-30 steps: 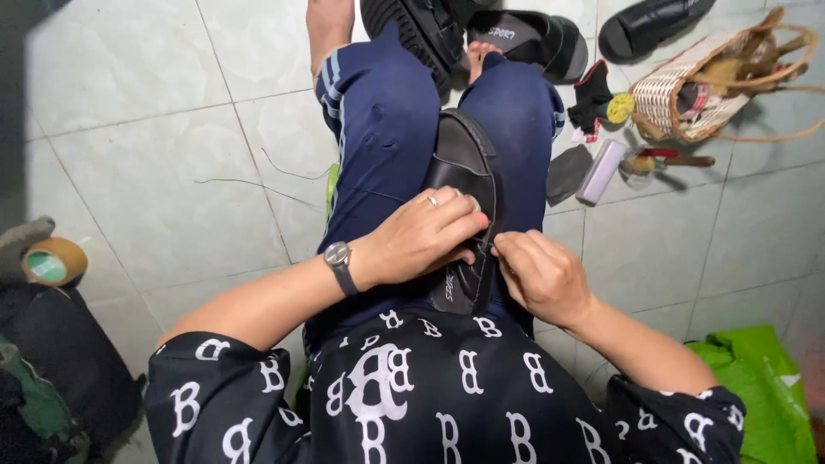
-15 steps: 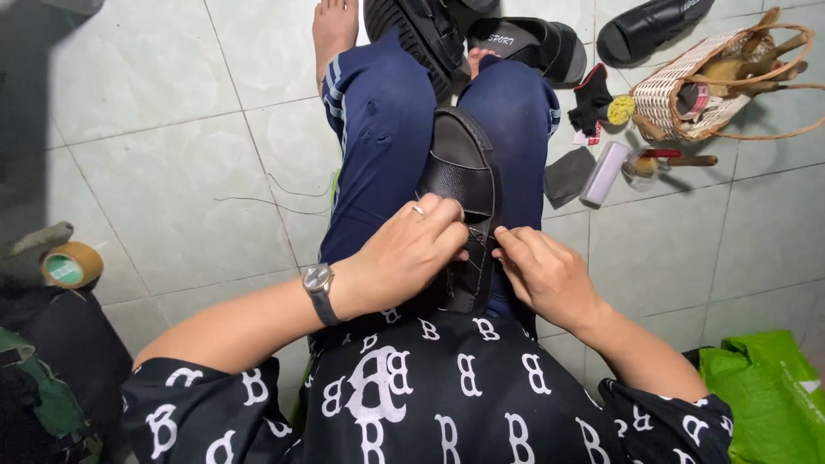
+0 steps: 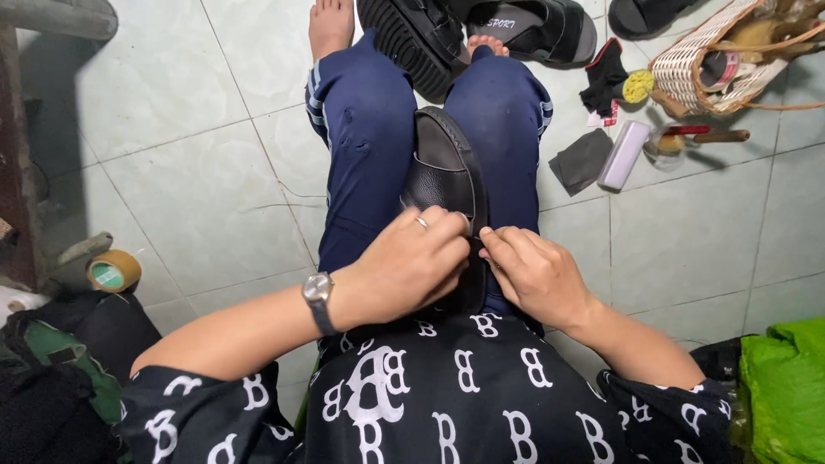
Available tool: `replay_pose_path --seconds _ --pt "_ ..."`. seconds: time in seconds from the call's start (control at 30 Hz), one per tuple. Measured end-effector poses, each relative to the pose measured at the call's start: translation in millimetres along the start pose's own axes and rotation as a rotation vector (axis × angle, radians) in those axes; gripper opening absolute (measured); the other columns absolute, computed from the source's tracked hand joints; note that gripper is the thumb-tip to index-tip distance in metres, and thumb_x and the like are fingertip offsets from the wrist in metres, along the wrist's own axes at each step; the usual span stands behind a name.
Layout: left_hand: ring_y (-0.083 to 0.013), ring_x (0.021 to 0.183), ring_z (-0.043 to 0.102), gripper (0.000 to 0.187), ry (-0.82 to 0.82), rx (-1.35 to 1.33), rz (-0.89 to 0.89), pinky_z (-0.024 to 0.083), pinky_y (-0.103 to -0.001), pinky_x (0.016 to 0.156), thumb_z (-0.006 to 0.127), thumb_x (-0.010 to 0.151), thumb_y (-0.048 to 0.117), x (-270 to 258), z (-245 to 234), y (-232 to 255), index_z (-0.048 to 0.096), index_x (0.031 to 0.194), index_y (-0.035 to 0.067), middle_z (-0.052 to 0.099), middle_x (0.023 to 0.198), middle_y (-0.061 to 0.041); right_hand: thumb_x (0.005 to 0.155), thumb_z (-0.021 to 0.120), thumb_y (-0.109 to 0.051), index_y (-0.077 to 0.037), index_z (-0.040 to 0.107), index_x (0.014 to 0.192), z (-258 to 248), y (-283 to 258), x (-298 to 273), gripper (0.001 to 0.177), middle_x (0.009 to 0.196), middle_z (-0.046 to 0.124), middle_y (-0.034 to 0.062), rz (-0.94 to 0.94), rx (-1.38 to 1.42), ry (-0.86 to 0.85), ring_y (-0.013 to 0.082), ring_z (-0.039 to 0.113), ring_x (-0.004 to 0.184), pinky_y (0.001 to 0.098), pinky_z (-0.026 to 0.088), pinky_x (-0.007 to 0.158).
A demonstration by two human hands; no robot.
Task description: Hand-stitching the upper strap of a black sandal to the sole using a needle and thread.
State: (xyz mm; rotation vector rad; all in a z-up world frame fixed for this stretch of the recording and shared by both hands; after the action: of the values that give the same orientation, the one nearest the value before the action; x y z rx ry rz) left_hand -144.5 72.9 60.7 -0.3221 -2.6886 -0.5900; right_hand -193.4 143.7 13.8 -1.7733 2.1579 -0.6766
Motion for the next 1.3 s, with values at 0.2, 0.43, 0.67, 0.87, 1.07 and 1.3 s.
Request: replay_pose_path --seconds 0.2,0.43,0.67,0.87,1.07,1.3 --pt "-0.0260 0.082 0.066 0.010 -0.076 -1.349 -0.649 0.051 -0.039 0.076 0.060 0.091 0.010 -32.6 42.7 -44.6 0.067 0.095 0.004 0.066 0.097 -0.013 0.091 0.059 -0.010 -0.003 0.061 0.110 14.9 15.3 -14.0 0.021 0.086 0.063 0.0088 0.071 0.191 0.072 0.0293 0.064 0.071 0.0347 0.052 0.050" --pt "-0.0293 0.065 0.067 0.019 -0.067 -0.905 -0.769 0.052 -0.034 0.055 0.066 0.085 0.007 -52.0 60.1 -61.9 0.058 0.102 0.005 0.066 0.078 -0.011 0.086 0.064 -0.002 0.001 0.059 0.114 14.5 17.2 -22.2 0.029 0.086 0.065 0.0128 0.089 0.276 0.238 0.0317 0.065 0.069 0.0364 0.053 0.054" --pt "-0.0199 0.056 0.068 0.039 -0.270 -1.155 -0.783 0.052 -0.027 0.048 0.069 0.081 0.005 -45.8 82.6 -58.3 0.047 0.114 0.007 0.068 0.072 -0.010 0.091 0.054 -0.017 -0.018 0.061 0.128 2.1 9.3 -21.3 0.037 0.090 0.055 0.0017 0.025 -0.232 0.028 0.0193 0.054 0.072 0.0305 0.047 0.059" --pt "-0.0147 0.055 0.057 0.041 -0.217 -0.928 -0.635 0.047 -0.029 0.055 0.064 0.078 -0.006 -8.5 16.8 -75.5 0.050 0.115 0.005 0.060 0.070 -0.003 0.078 0.053 -0.016 -0.032 0.048 0.138 -51.8 43.0 -45.3 0.062 0.080 0.049 -0.0031 0.286 -0.248 -0.513 0.0138 0.056 0.065 0.0288 0.042 0.052" --pt "-0.0354 0.081 0.067 0.040 -0.139 -0.808 -0.572 0.055 -0.039 0.069 0.061 0.092 0.018 -36.2 13.6 -92.6 0.048 0.127 0.005 0.065 0.089 -0.014 0.083 0.069 -0.011 -0.009 0.072 0.097 6.2 48.5 -28.3 0.014 0.094 0.064 0.0010 0.396 0.532 -0.024 0.0170 0.063 0.068 0.0251 0.050 0.054" --pt "-0.0250 0.065 0.059 0.065 -0.249 -0.285 -0.279 0.052 -0.035 0.054 0.069 0.080 0.025 -75.2 22.8 -68.4 0.046 0.137 0.005 0.053 0.076 -0.006 0.082 0.062 -0.009 -0.003 0.071 0.071 19.5 28.2 -24.3 0.015 0.087 0.065 0.0124 0.339 1.024 -0.005 0.0146 0.063 0.063 0.0255 0.052 0.055"
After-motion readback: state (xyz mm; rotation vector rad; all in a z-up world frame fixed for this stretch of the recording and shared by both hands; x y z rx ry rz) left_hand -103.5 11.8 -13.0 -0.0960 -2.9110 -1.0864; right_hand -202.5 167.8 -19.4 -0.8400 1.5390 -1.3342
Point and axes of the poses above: each hand's wrist, its own x-axis towards the middle knuckle, its own z-axis out of the palm, y = z × x, the point moved 10 cm from there along x, towards the middle knuckle
